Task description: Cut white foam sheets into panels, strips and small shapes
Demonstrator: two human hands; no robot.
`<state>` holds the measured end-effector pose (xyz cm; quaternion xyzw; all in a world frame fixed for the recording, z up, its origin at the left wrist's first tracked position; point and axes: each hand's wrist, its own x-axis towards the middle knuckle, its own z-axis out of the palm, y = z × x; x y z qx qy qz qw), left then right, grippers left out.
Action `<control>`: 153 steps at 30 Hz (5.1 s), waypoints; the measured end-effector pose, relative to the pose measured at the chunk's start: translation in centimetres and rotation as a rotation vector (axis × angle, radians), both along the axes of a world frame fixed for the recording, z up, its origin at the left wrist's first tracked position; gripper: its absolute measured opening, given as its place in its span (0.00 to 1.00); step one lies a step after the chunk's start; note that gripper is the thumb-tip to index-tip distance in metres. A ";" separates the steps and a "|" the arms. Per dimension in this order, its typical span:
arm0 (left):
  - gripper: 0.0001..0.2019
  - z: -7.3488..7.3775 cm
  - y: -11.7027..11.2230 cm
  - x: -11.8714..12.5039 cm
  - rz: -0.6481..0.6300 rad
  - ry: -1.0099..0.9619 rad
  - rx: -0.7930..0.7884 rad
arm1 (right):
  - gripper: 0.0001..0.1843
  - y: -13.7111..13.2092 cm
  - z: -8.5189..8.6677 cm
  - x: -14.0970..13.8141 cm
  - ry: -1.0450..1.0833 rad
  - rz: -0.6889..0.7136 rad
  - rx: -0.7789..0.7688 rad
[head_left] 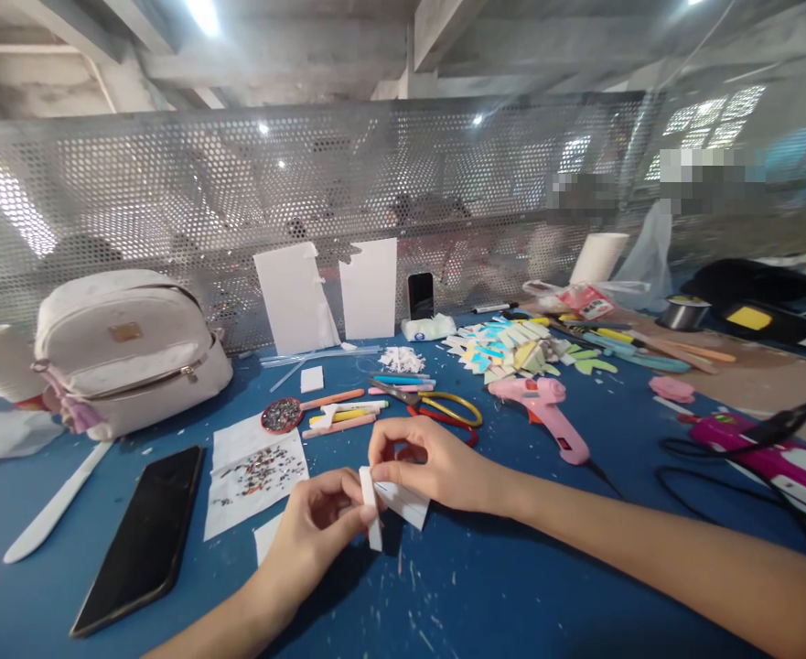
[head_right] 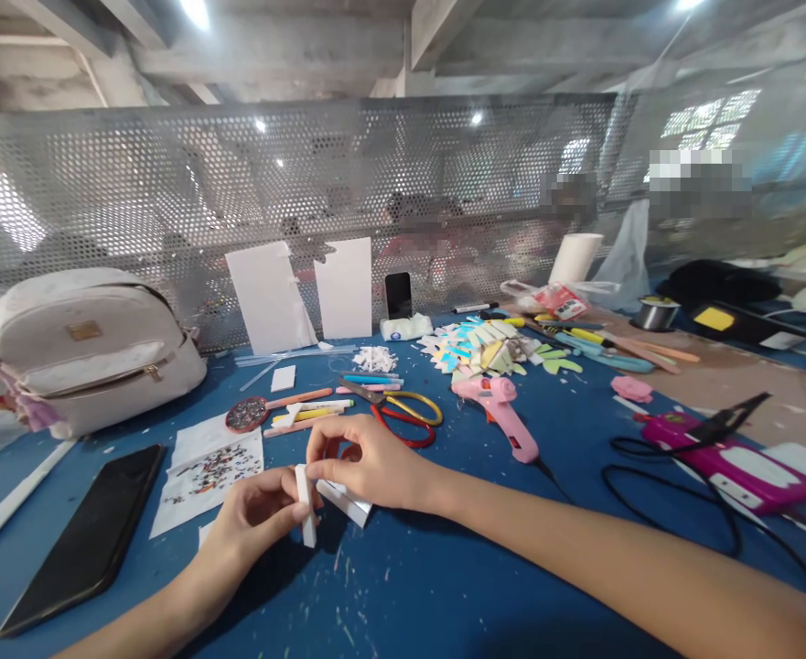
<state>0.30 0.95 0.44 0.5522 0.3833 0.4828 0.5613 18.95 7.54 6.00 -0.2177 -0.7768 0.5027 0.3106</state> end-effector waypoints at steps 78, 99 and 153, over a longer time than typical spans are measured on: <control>0.15 0.5 -0.4 -0.7 0.294 0.018 0.139 | 0.16 16.5 4.9 -1.6 -1.043 -0.675 0.442; 0.15 1.2 0.4 -4.5 0.165 0.162 0.075 | 0.04 0.3 -1.8 -1.2 -0.686 0.050 0.539; 0.18 1.0 1.8 -6.3 0.206 0.153 0.146 | 0.03 -1.0 -1.1 -6.2 -0.705 0.124 0.581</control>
